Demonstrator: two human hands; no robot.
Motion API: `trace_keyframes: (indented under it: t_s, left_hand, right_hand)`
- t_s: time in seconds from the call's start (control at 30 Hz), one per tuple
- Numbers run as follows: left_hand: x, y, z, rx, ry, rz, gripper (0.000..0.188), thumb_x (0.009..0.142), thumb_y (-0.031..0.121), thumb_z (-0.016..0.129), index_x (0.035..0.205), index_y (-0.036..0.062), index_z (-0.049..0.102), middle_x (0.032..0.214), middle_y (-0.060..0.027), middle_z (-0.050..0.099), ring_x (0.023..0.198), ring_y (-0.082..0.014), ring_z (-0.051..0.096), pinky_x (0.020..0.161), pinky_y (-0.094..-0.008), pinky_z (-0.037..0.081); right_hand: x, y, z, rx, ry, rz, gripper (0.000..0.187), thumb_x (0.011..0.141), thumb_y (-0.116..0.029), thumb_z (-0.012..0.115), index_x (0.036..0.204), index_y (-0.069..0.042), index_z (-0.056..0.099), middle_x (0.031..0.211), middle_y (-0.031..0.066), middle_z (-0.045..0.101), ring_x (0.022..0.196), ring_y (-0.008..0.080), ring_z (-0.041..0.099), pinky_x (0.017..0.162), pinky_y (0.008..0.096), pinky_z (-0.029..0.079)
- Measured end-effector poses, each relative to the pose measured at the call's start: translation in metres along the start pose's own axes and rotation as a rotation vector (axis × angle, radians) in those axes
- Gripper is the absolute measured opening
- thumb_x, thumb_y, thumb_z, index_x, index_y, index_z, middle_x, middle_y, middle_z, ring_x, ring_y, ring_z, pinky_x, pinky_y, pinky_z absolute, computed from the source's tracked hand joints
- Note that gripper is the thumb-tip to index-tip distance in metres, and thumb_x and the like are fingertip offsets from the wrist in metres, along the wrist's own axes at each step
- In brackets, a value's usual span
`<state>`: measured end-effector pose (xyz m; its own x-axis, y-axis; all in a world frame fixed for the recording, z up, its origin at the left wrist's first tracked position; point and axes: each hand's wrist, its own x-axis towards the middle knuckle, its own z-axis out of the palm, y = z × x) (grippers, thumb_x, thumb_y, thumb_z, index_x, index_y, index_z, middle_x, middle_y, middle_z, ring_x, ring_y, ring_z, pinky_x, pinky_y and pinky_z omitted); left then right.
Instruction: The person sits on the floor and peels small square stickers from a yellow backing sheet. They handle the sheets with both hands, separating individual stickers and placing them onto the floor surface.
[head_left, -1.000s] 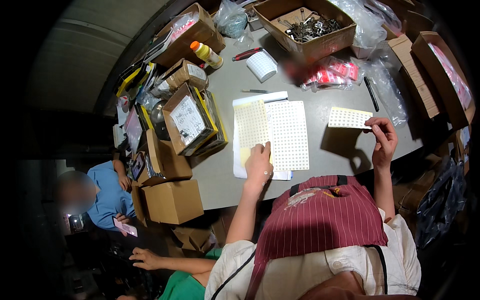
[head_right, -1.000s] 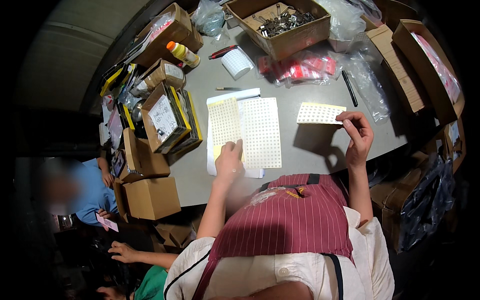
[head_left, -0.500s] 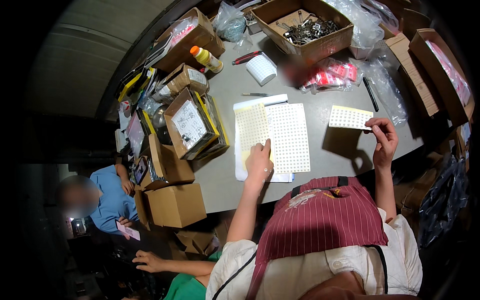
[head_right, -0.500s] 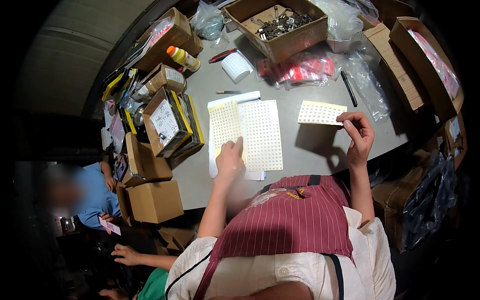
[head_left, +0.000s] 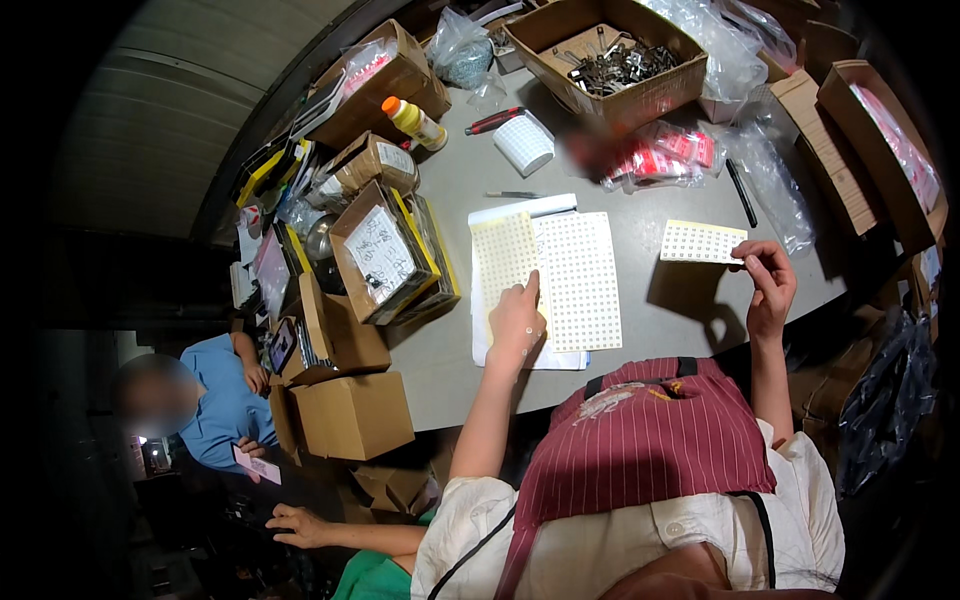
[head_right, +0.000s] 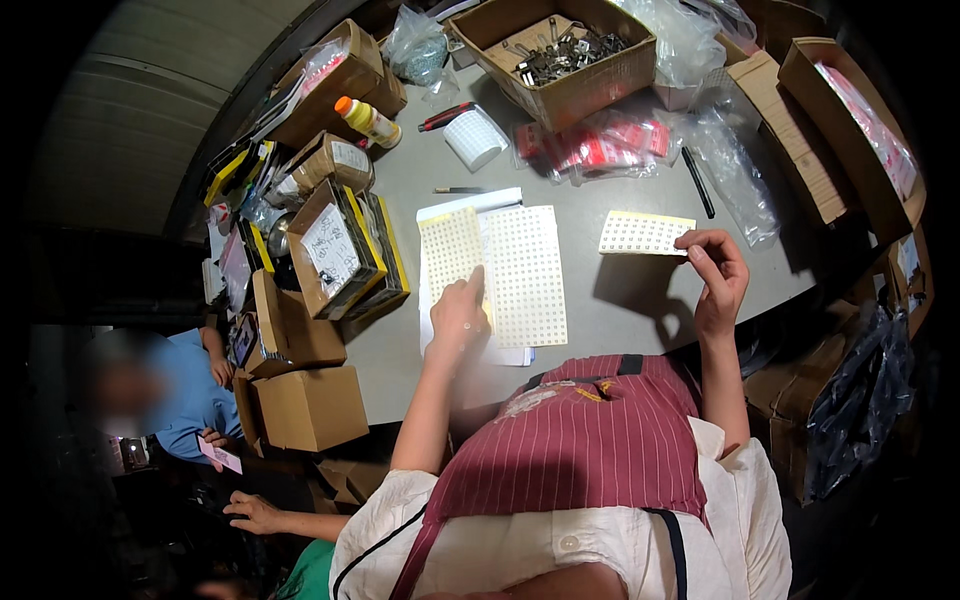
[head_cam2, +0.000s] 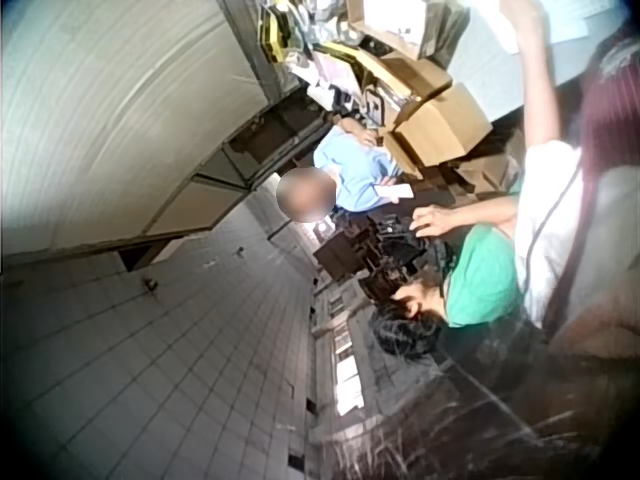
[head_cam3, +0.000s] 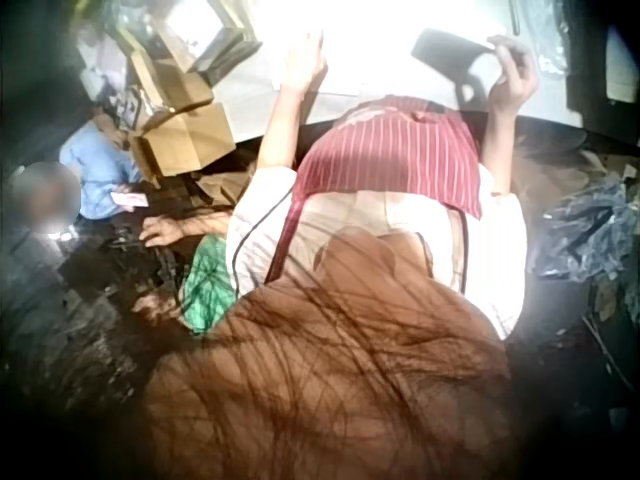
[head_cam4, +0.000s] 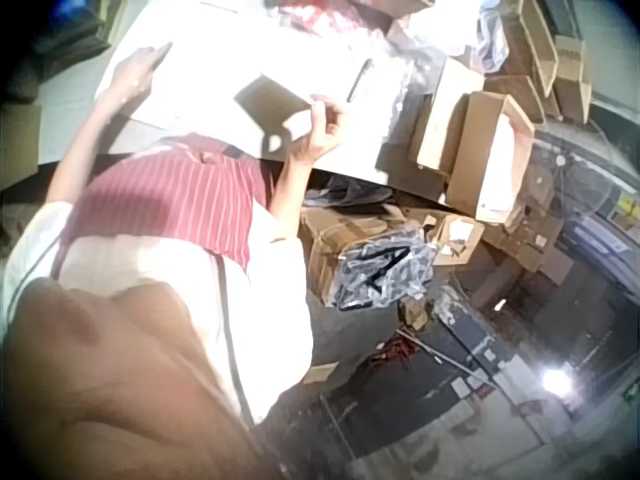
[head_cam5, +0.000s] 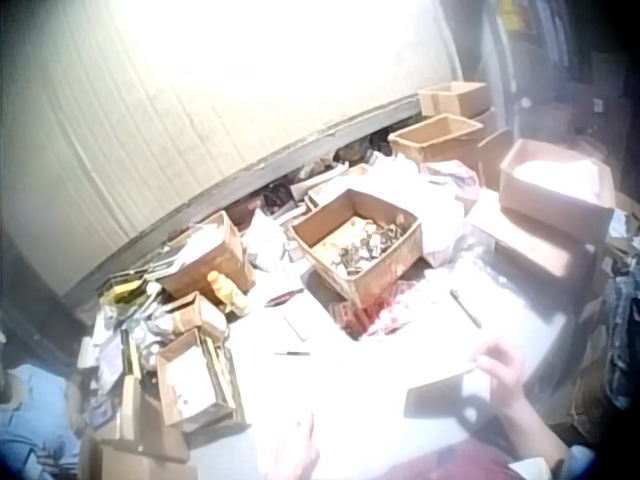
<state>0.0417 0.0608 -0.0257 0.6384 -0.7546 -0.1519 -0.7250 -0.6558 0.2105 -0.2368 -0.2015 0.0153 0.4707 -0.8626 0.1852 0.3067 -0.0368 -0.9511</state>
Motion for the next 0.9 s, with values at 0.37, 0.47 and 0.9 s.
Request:
trace_keyframes:
  t_s: [0.37, 0.47, 0.9]
  left_hand:
    - [0.012, 0.000, -0.007, -0.027, -0.039, 0.007, 0.062, 0.084, 0.004, 0.053, 0.146, 0.0128, 0.047, 0.096, -0.0189, 0.066, 0.095, -0.0378, 0.065, 0.083, -0.0497, 0.050]
    - [0.019, -0.001, -0.005, -0.037, -0.057, -0.015, 0.067, 0.083, 0.004, 0.053, 0.148, 0.0134, 0.045, 0.097, -0.0196, 0.066, 0.095, -0.0385, 0.066, 0.084, -0.0488, 0.050]
    - [0.038, -0.005, -0.003, -0.058, -0.032, 0.007, 0.062, 0.084, 0.007, 0.052, 0.146, 0.0112, 0.046, 0.102, -0.0213, 0.068, 0.096, -0.0397, 0.067, 0.083, -0.0499, 0.051]
  right_hand:
    - [-0.001, 0.000, 0.000, -0.023, 0.009, 0.006, 0.016, 0.091, -0.015, 0.062, 0.093, 0.000, 0.062, 0.096, 0.0081, 0.068, 0.092, 0.0135, 0.059, 0.088, 0.0277, 0.043]
    - [-0.001, -0.001, 0.001, -0.024, 0.012, 0.012, 0.015, 0.091, -0.015, 0.062, 0.093, 0.000, 0.062, 0.096, 0.0080, 0.068, 0.092, 0.0134, 0.059, 0.088, 0.0277, 0.042]
    - [-0.002, -0.001, 0.000, -0.004, 0.013, 0.016, 0.016, 0.092, -0.014, 0.062, 0.095, 0.001, 0.063, 0.096, 0.0081, 0.067, 0.092, 0.0137, 0.059, 0.088, 0.0278, 0.043]
